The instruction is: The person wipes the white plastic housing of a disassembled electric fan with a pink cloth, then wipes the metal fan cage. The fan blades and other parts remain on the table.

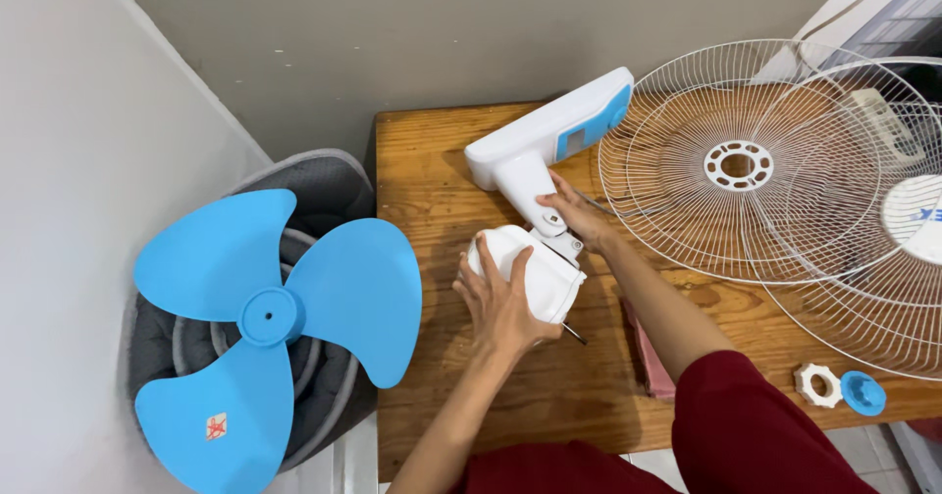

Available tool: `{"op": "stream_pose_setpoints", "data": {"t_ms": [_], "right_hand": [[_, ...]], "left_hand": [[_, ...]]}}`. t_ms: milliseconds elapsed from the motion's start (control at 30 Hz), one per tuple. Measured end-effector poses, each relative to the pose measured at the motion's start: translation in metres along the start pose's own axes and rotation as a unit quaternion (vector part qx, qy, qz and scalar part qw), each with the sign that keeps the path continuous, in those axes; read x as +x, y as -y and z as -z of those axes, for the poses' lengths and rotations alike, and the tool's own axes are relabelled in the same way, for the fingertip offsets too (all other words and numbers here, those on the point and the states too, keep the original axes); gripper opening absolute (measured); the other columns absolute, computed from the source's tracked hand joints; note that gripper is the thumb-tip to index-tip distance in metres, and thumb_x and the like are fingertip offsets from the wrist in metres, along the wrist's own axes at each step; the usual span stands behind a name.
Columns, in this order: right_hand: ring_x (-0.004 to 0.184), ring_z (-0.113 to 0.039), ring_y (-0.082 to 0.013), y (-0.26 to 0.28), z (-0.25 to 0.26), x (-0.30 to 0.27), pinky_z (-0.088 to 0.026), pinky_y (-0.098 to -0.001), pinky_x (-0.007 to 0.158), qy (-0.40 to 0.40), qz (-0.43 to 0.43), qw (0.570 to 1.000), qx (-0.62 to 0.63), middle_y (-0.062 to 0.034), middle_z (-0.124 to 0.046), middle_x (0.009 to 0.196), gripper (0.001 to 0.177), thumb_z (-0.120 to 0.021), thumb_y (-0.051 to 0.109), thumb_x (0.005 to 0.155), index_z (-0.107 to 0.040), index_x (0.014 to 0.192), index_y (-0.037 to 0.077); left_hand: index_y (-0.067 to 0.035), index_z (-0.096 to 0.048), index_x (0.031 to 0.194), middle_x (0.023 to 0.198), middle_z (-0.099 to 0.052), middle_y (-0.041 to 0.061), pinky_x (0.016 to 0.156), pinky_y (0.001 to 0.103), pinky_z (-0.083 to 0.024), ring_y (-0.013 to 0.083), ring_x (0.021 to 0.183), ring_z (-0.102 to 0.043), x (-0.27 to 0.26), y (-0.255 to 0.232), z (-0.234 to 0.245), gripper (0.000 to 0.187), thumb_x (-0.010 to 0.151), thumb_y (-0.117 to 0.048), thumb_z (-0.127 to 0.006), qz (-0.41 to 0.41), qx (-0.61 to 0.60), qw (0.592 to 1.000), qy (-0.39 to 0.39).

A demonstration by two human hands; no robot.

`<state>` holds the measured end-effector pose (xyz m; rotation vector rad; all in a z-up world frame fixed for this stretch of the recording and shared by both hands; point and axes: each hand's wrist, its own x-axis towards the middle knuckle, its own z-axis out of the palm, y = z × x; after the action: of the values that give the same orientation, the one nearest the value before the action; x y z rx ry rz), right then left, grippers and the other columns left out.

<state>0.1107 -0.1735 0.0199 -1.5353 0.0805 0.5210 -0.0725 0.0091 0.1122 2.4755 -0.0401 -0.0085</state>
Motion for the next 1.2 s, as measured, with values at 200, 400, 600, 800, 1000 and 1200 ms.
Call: {"op": "stream_pose_setpoints", "data": {"t_ms": [200, 400, 600, 800, 1000, 1200], "right_hand": [[0.104, -0.069, -0.0206, 0.005, 0.003, 0.002, -0.058, -0.0356, 0.089, 0.0, -0.013, 1.0, -0.024, -0.0121, -0.06, 0.134, 0.088, -0.063, 0.031, 0.088, -0.02, 0.164, 0.023], [0.12, -0.059, -0.0211, 0.001, 0.004, 0.01, -0.051, -0.0348, 0.1, 0.026, -0.01, 0.999, -0.043, -0.0184, -0.057, 0.139, 0.088, -0.064, 0.034, 0.089, -0.025, 0.166, 0.027], [0.138, -0.042, -0.0179, 0.005, -0.008, 0.018, -0.036, -0.0356, 0.112, 0.033, -0.025, 0.984, -0.171, -0.0058, -0.038, 0.161, 0.086, -0.062, 0.039, 0.09, -0.022, 0.166, 0.034], [0.133, -0.052, -0.0214, 0.013, -0.009, 0.014, -0.045, -0.038, 0.109, 0.059, -0.075, 0.993, -0.067, -0.0076, -0.045, 0.155, 0.09, -0.063, 0.039, 0.084, -0.021, 0.163, 0.036], [0.129, -0.052, -0.0186, 0.011, -0.005, 0.017, -0.046, -0.0362, 0.104, 0.028, -0.068, 0.99, -0.117, -0.0081, -0.049, 0.151, 0.088, -0.063, 0.04, 0.083, -0.028, 0.163, 0.033], [0.126, -0.06, -0.0206, -0.005, 0.009, 0.011, -0.047, -0.0344, 0.105, -0.016, 0.003, 0.975, -0.22, -0.0112, -0.06, 0.141, 0.079, -0.06, 0.057, 0.095, -0.039, 0.157, 0.014]], "left_hand": [[-0.021, -0.043, 0.149, 0.161, 0.002, 0.03, 0.102, 0.085, -0.023, 0.066, 0.141, -0.006, 0.003, -0.014, -0.006, 0.13, 0.035, -0.035, -0.105, 0.012, 0.007, 1.0, 0.013], [-0.018, -0.042, 0.148, 0.16, 0.002, 0.031, 0.103, 0.085, -0.022, 0.0637, 0.142, -0.007, -0.003, -0.02, -0.003, 0.129, 0.037, -0.035, -0.105, 0.02, -0.005, 1.0, 0.0], [-0.017, -0.037, 0.151, 0.159, 0.006, 0.034, 0.106, 0.084, -0.02, 0.0658, 0.14, -0.006, -0.008, -0.024, 0.002, 0.131, 0.041, -0.038, -0.105, 0.068, -0.019, 0.997, 0.007], [-0.019, -0.035, 0.153, 0.161, 0.009, 0.032, 0.108, 0.081, -0.02, 0.0663, 0.142, -0.002, -0.003, -0.032, -0.007, 0.132, 0.042, -0.037, -0.103, 0.07, 0.004, 0.997, 0.015], [-0.017, -0.036, 0.153, 0.162, 0.009, 0.031, 0.108, 0.081, -0.019, 0.0641, 0.145, -0.002, -0.003, -0.03, -0.012, 0.131, 0.044, -0.042, -0.103, 0.072, 0.008, 0.997, 0.016], [-0.02, -0.038, 0.153, 0.162, 0.008, 0.028, 0.112, 0.081, -0.007, 0.06, 0.144, -0.004, -0.008, -0.028, 0.003, 0.134, 0.039, -0.057, -0.1, 0.059, 0.026, 0.998, 0.009]]}}
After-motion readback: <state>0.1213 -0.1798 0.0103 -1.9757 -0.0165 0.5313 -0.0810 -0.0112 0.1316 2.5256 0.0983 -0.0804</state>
